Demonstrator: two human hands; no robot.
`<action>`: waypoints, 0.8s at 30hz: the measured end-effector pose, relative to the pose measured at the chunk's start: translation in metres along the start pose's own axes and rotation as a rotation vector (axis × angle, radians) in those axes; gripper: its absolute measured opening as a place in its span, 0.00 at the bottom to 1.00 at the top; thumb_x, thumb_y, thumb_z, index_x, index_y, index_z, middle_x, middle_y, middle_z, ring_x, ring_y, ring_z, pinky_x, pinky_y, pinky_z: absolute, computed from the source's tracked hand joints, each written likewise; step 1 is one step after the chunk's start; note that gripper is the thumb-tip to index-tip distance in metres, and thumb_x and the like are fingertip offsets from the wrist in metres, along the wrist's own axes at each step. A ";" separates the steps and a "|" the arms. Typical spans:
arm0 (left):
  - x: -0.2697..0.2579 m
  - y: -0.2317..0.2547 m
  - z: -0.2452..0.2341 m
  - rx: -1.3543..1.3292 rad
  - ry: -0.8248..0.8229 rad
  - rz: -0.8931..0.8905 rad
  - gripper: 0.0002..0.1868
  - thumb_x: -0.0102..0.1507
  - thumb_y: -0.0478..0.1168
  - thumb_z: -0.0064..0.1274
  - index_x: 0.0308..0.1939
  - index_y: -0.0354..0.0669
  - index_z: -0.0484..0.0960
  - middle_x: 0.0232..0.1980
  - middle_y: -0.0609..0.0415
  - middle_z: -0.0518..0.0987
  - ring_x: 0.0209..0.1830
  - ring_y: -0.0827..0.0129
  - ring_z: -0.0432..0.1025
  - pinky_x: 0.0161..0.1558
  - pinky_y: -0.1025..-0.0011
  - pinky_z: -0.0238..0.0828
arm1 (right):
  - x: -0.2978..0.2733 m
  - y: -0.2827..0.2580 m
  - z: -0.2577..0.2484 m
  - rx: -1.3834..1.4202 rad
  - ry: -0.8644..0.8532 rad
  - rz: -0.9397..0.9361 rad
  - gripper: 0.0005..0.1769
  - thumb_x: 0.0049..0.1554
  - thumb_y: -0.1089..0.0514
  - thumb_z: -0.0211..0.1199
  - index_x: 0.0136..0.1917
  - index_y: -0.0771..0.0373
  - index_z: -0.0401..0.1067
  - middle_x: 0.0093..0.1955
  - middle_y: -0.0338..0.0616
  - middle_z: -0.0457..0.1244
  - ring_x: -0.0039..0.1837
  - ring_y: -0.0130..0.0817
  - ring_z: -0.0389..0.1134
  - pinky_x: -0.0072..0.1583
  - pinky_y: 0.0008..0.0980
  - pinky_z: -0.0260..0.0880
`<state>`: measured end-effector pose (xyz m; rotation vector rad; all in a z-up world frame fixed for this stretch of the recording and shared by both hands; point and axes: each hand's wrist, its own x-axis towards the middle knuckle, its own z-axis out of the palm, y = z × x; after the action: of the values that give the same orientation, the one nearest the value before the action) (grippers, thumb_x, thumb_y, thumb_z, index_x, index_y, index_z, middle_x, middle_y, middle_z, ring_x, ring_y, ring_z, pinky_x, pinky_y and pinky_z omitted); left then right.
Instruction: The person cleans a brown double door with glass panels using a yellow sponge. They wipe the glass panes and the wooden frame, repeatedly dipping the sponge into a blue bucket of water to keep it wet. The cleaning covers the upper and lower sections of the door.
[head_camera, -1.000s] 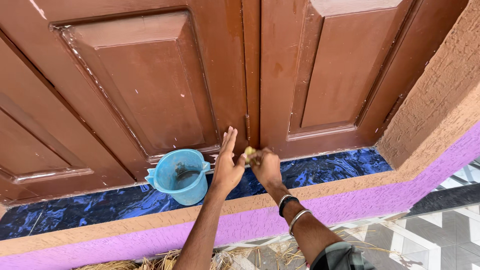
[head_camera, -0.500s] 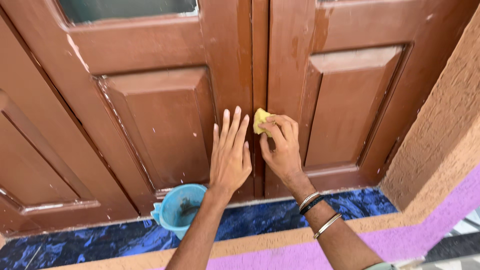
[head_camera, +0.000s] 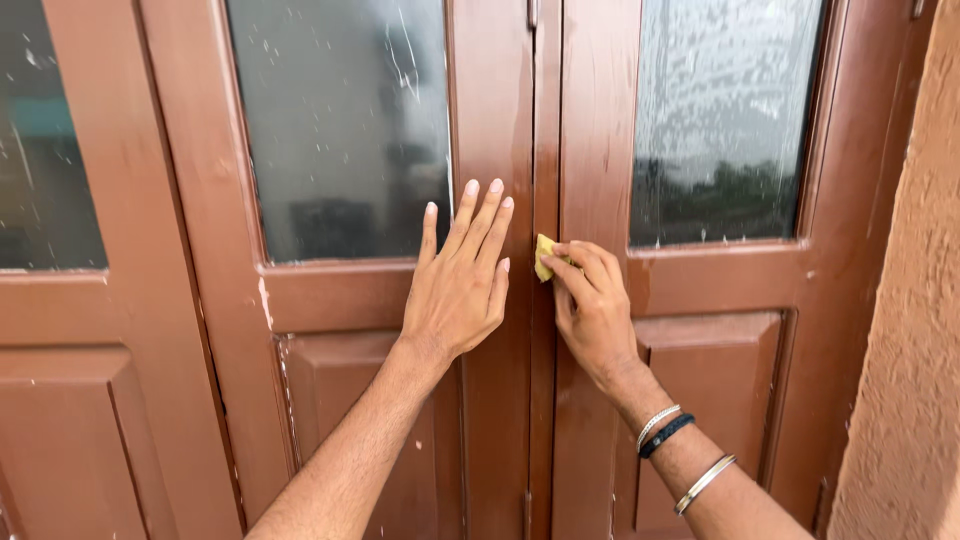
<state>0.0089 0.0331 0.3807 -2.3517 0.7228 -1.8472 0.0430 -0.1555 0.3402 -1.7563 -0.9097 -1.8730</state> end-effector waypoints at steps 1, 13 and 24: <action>0.009 -0.005 -0.002 0.034 -0.005 0.010 0.34 0.69 0.44 0.40 0.79 0.40 0.54 0.84 0.51 0.50 0.84 0.59 0.41 0.79 0.44 0.35 | 0.010 0.003 0.000 -0.011 -0.014 -0.010 0.18 0.55 0.73 0.64 0.58 0.65 0.76 0.62 0.47 0.66 0.68 0.47 0.65 0.67 0.41 0.69; 0.089 -0.038 -0.007 0.061 -0.032 0.057 0.35 0.68 0.44 0.37 0.79 0.39 0.49 0.83 0.50 0.47 0.82 0.60 0.40 0.77 0.50 0.34 | 0.111 0.021 -0.005 -0.141 -0.138 -0.029 0.19 0.53 0.70 0.63 0.57 0.63 0.78 0.59 0.44 0.68 0.62 0.44 0.66 0.63 0.39 0.70; 0.096 -0.060 -0.001 -0.031 -0.096 0.102 0.37 0.67 0.46 0.38 0.77 0.35 0.49 0.82 0.46 0.47 0.82 0.57 0.39 0.77 0.52 0.32 | 0.151 0.031 0.002 -0.204 -0.072 -0.015 0.20 0.55 0.71 0.61 0.59 0.62 0.78 0.56 0.48 0.66 0.58 0.45 0.69 0.60 0.41 0.71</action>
<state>0.0434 0.0479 0.4872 -2.3561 0.8486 -1.6820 0.0484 -0.1560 0.4941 -1.9519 -0.7826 -1.9840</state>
